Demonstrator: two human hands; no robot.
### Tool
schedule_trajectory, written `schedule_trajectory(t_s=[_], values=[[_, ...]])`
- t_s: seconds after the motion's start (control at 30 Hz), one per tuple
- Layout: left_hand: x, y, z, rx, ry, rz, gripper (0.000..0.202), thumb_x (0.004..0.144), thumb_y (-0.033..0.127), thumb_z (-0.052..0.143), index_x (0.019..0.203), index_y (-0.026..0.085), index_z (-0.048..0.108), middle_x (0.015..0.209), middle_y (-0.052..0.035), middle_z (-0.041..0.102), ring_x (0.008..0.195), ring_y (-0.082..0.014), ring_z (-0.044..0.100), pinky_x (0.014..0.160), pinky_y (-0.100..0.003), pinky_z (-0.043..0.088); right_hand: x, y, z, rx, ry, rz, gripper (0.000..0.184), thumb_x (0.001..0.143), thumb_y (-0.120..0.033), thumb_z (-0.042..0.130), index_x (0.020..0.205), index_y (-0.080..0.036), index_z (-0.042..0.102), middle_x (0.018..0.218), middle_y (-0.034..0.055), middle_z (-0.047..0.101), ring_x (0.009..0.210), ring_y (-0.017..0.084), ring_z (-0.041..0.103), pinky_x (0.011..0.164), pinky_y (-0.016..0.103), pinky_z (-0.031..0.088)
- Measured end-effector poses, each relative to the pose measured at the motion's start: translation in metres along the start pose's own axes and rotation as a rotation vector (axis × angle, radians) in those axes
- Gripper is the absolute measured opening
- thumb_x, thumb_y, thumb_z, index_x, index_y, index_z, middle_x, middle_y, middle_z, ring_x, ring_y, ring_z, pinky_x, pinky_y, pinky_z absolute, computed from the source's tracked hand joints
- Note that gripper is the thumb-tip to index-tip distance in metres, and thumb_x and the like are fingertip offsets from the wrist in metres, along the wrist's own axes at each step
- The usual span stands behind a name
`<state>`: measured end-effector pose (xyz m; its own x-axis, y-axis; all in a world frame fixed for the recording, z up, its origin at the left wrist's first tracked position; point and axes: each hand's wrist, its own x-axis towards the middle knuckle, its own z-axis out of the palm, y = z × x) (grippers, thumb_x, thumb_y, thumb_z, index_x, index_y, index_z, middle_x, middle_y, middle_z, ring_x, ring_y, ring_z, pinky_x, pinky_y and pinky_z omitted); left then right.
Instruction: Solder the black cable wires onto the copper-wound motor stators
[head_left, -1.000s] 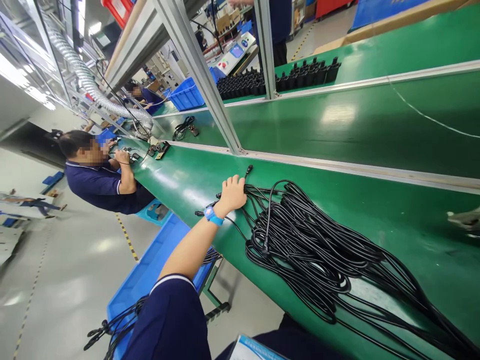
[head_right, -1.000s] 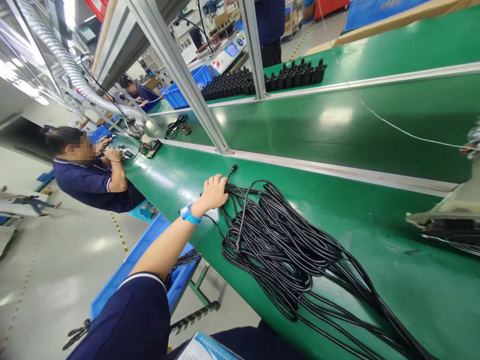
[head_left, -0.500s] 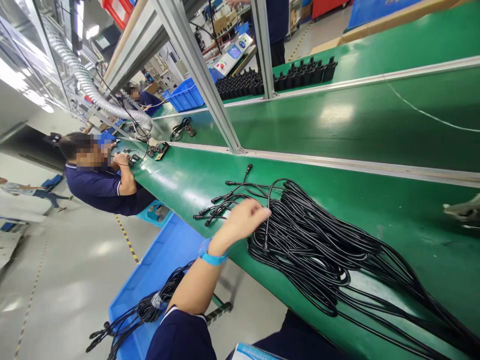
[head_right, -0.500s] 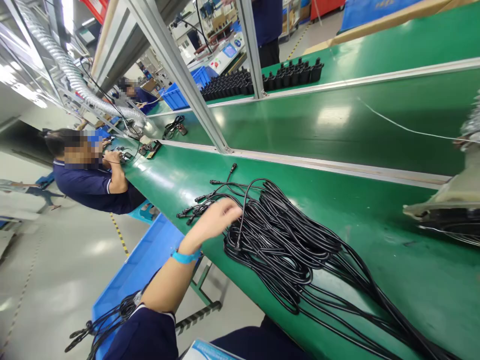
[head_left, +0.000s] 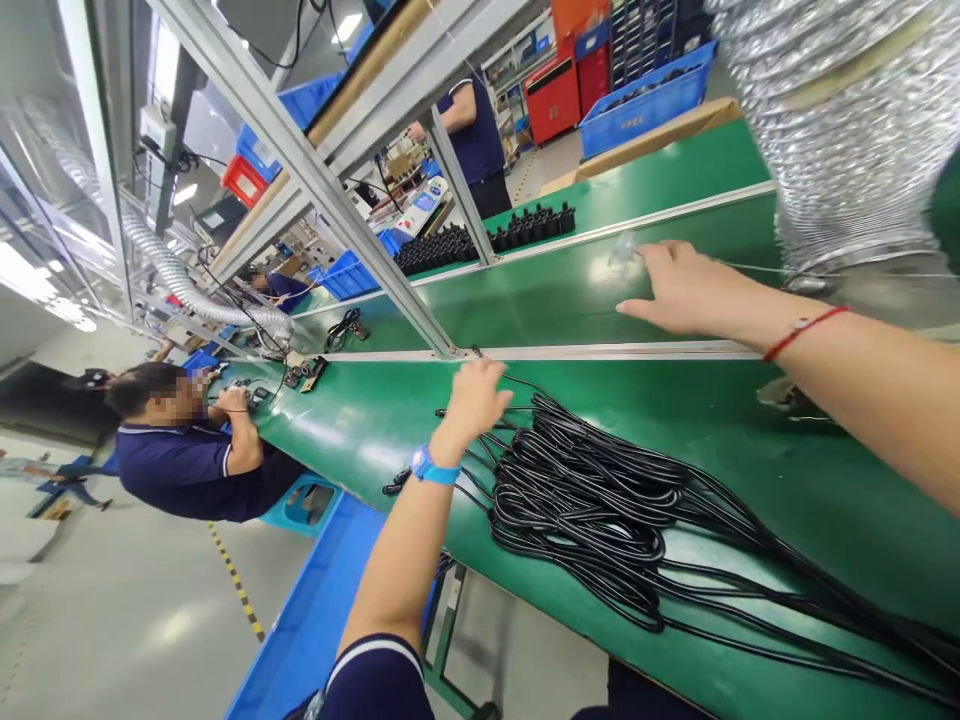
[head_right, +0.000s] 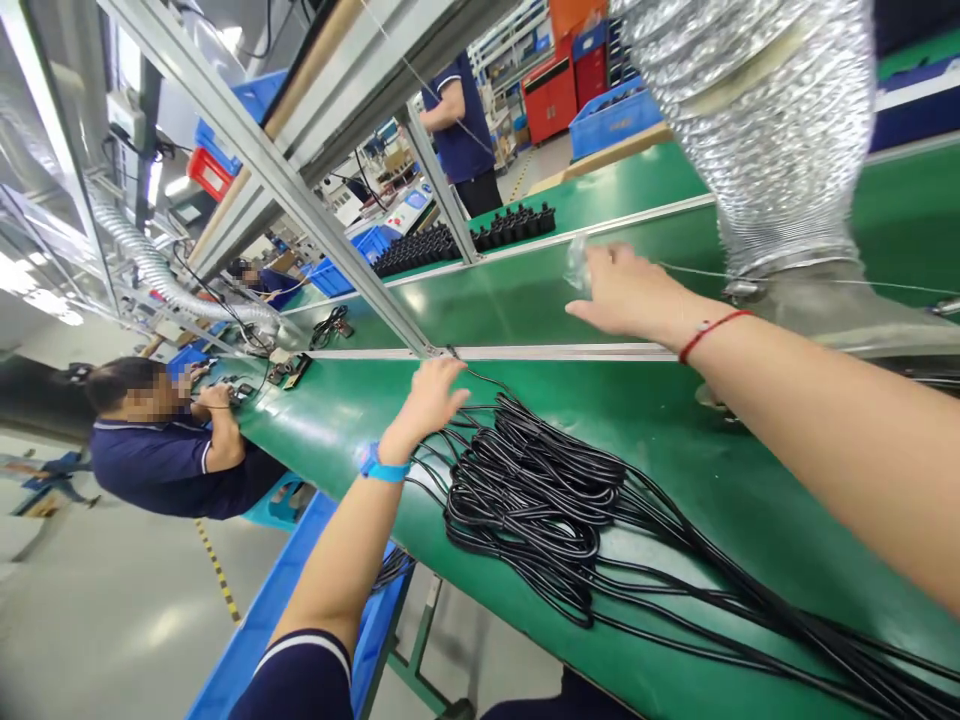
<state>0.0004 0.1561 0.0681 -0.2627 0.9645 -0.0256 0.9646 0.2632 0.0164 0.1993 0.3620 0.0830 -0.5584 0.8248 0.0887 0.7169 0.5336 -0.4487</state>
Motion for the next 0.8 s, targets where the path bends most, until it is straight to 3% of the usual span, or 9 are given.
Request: schedule_trajectory(t_s=[0.07,0.13,0.2,0.27,0.37,0.43,0.53,0.63,0.8], values=[[0.003,0.023,0.013,-0.029,-0.139,0.192,0.040,0.088,0.025,0.046,0.127,0.021,0.056,0.142,-0.0078,0.051,0.131,-0.0256,0.042,0.111,-0.042,0.036,-0.011,0.009,0.001,-0.013,-0.051,-0.092,0.067,0.097,-0.047,0.038,0.144,-0.001,0.031,0.146,0.0235,0.032,0.131,0.026,0.041,0.106,0.044,0.034],[0.008,0.041,0.025,-0.051,-0.248,0.339,0.045,0.085,0.017,0.043,0.127,0.025,0.057,0.144,-0.0029,0.049,0.134,-0.0212,0.040,0.114,-0.038,0.033,-0.044,0.023,0.010,0.002,-0.184,-0.233,0.061,0.094,-0.047,0.044,0.138,-0.004,0.044,0.138,0.0190,0.046,0.123,0.023,0.050,0.100,0.035,0.042],[0.016,0.052,0.033,-0.061,-0.340,0.428,0.054,0.078,0.011,0.044,0.130,0.023,0.055,0.146,-0.0031,0.047,0.137,-0.0201,0.037,0.116,-0.037,0.030,-0.090,0.037,0.026,0.029,-0.346,-0.353,0.053,0.083,-0.048,0.059,0.126,-0.018,0.058,0.121,0.0077,0.062,0.102,0.019,0.062,0.085,0.028,0.051],[0.024,0.055,0.036,-0.058,-0.430,0.461,0.058,0.074,0.013,0.048,0.131,0.021,0.054,0.142,-0.0048,0.051,0.133,-0.0219,0.041,0.114,-0.038,0.032,-0.137,0.051,0.046,0.041,-0.405,-0.399,0.056,0.074,-0.051,0.065,0.123,-0.024,0.060,0.113,0.0046,0.066,0.095,0.020,0.065,0.079,0.027,0.055],[0.029,0.053,0.036,-0.034,-0.538,0.454,0.051,0.075,0.022,0.049,0.125,0.019,0.058,0.126,-0.0075,0.060,0.117,-0.0251,0.051,0.104,-0.039,0.041,-0.195,0.076,0.073,-0.005,-0.287,-0.300,0.062,0.080,-0.047,0.052,0.133,-0.015,0.052,0.110,0.0152,0.065,0.092,0.029,0.065,0.075,0.042,0.057],[0.025,0.048,0.035,-0.014,-0.590,0.436,0.047,0.077,0.025,0.046,0.121,0.017,0.061,0.120,-0.0098,0.061,0.112,-0.0265,0.053,0.101,-0.040,0.041,-0.227,0.096,0.085,-0.031,-0.216,-0.223,0.056,0.084,-0.047,0.043,0.125,-0.013,0.057,0.104,0.0179,0.064,0.089,0.033,0.065,0.073,0.047,0.057],[0.008,0.039,0.033,-0.004,-0.678,0.406,0.045,0.080,0.027,0.044,0.119,0.013,0.061,0.117,-0.0124,0.062,0.111,-0.0272,0.054,0.101,-0.040,0.041,-0.273,0.130,0.097,-0.035,-0.145,-0.162,0.046,0.090,-0.042,0.028,0.106,-0.021,0.065,0.103,0.0138,0.066,0.085,0.031,0.066,0.073,0.047,0.058],[-0.009,0.031,0.030,-0.030,-0.765,0.400,0.044,0.080,0.028,0.047,0.121,0.016,0.059,0.120,-0.0093,0.062,0.113,-0.0241,0.053,0.101,-0.035,0.041,-0.314,0.160,0.108,0.039,0.000,-0.228,0.039,0.090,-0.043,0.032,0.103,-0.033,0.067,0.094,0.0048,0.068,0.075,0.028,0.066,0.066,0.043,0.058],[-0.010,0.032,0.027,-0.053,-0.849,0.342,0.049,0.087,0.050,0.044,0.121,0.018,0.059,0.122,-0.0081,0.061,0.112,-0.0216,0.055,0.097,-0.032,0.043,-0.322,0.175,0.105,0.085,-0.040,-0.273,0.041,0.089,-0.049,0.037,0.118,-0.035,0.064,0.102,0.0034,0.069,0.080,0.030,0.067,0.068,0.046,0.060]])
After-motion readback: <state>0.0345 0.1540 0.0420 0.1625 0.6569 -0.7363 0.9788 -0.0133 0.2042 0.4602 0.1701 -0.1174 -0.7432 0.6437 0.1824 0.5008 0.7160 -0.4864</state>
